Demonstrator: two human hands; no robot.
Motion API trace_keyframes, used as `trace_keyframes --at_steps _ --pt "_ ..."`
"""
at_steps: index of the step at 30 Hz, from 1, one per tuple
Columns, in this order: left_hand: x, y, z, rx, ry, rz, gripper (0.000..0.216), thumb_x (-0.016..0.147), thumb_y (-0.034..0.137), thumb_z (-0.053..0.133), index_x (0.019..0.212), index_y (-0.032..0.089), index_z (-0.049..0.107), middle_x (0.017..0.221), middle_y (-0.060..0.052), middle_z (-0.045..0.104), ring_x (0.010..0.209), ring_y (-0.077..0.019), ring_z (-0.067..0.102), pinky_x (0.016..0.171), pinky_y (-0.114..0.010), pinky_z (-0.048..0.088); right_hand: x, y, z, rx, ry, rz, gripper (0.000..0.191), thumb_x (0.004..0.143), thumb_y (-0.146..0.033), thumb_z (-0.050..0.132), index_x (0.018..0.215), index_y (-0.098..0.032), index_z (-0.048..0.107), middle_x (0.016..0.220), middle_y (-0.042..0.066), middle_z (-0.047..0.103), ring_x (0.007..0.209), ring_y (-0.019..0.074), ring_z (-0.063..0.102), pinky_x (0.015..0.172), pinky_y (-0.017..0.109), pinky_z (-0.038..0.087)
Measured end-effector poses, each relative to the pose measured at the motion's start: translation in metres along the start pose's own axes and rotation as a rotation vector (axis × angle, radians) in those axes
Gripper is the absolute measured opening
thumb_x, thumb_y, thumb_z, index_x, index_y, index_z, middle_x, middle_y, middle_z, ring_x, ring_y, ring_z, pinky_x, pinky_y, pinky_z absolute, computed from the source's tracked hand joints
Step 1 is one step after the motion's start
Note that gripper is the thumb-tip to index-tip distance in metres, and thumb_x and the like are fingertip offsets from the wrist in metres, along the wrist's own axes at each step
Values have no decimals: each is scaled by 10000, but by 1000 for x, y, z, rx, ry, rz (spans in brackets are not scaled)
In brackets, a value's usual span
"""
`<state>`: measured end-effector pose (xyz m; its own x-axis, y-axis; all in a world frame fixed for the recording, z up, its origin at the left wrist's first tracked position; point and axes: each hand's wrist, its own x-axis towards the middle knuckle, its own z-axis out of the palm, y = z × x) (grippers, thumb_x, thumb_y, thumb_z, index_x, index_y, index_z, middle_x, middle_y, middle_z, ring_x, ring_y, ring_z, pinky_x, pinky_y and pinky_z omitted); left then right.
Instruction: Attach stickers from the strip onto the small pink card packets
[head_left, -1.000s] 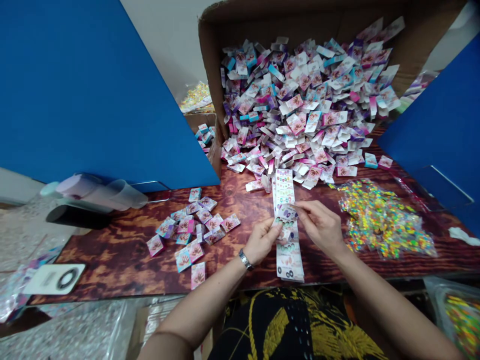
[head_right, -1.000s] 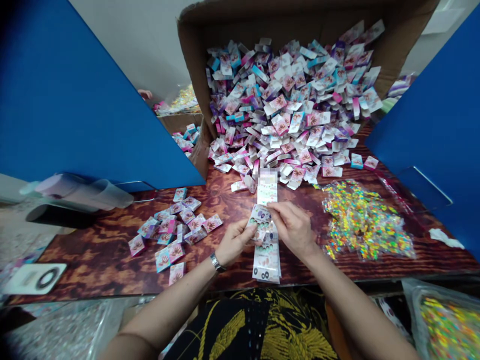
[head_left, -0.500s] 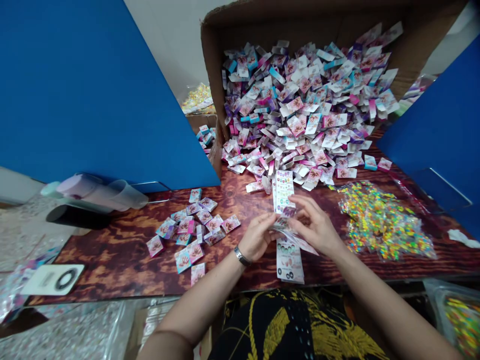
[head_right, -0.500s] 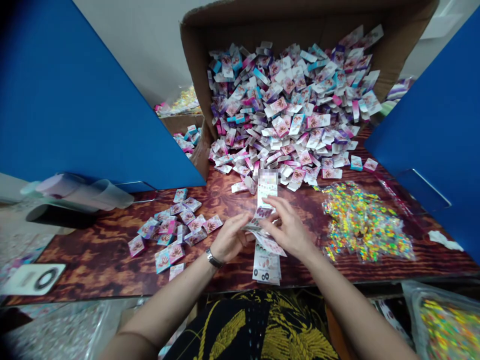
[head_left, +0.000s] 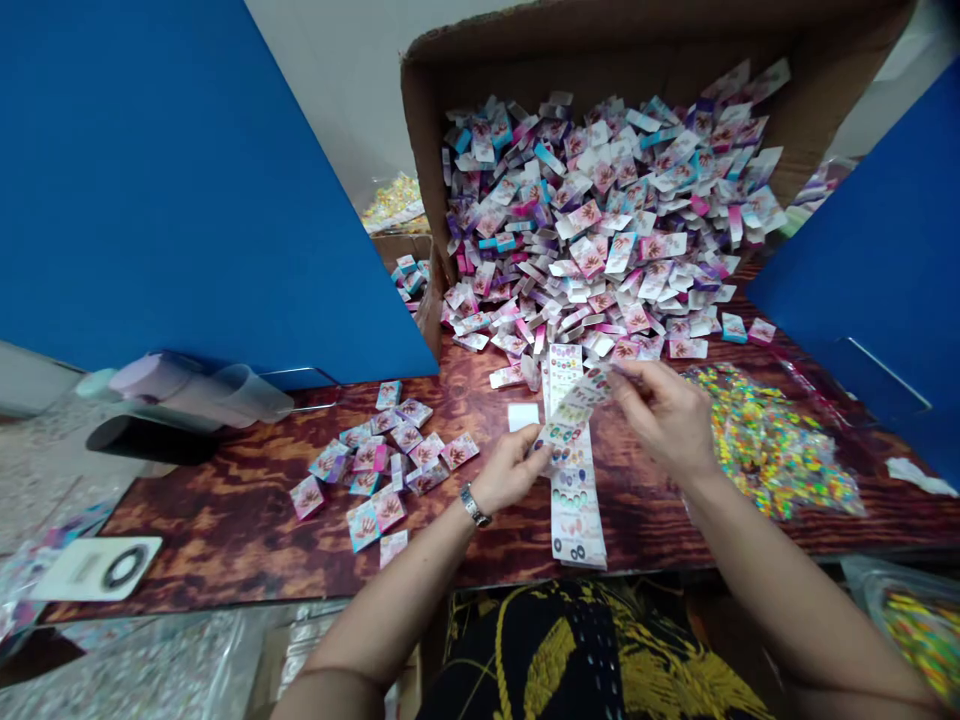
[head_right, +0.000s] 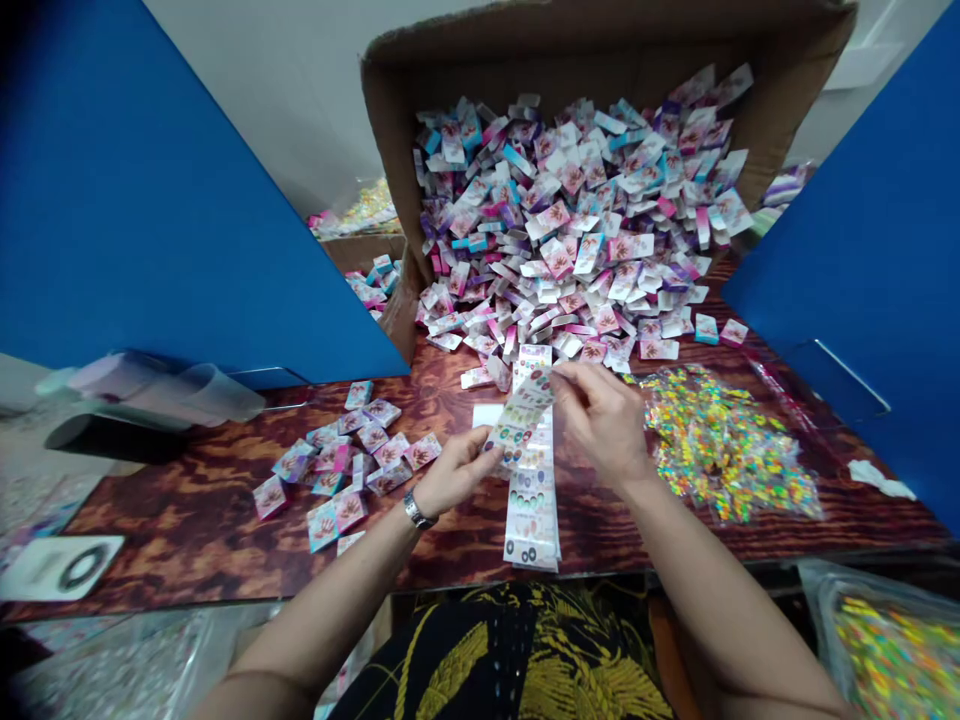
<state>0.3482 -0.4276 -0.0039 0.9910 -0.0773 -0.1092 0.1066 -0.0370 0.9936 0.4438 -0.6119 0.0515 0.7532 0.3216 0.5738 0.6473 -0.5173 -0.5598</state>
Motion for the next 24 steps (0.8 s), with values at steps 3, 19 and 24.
trace_keyframes --at_steps 3,19,24 --pt "0 -2 6 -388 58 -124 332 743 382 668 946 122 627 887 -68 671 739 -154 604 698 -272 471 -4 6 6 -28 37 -34 436 876 -307 543 1296 -207 479 1264 115 510 945 211 607 843 378 513" --pt "-18 14 1 -242 371 -22 362 792 491 591 845 141 665 718 -27 646 674 -118 575 658 -215 435 -47 11 27 -44 -204 -374 313 860 -105 543 1161 -175 590 1036 58 675 922 181 610 846 349 489" --pt "-20 -5 6 -679 15 -348 508 820 583 480 988 125 620 797 -93 674 677 -172 627 603 -272 478 -54 -12 13 103 -379 -561 230 860 -116 543 1075 -151 615 941 66 682 862 168 612 798 319 495"
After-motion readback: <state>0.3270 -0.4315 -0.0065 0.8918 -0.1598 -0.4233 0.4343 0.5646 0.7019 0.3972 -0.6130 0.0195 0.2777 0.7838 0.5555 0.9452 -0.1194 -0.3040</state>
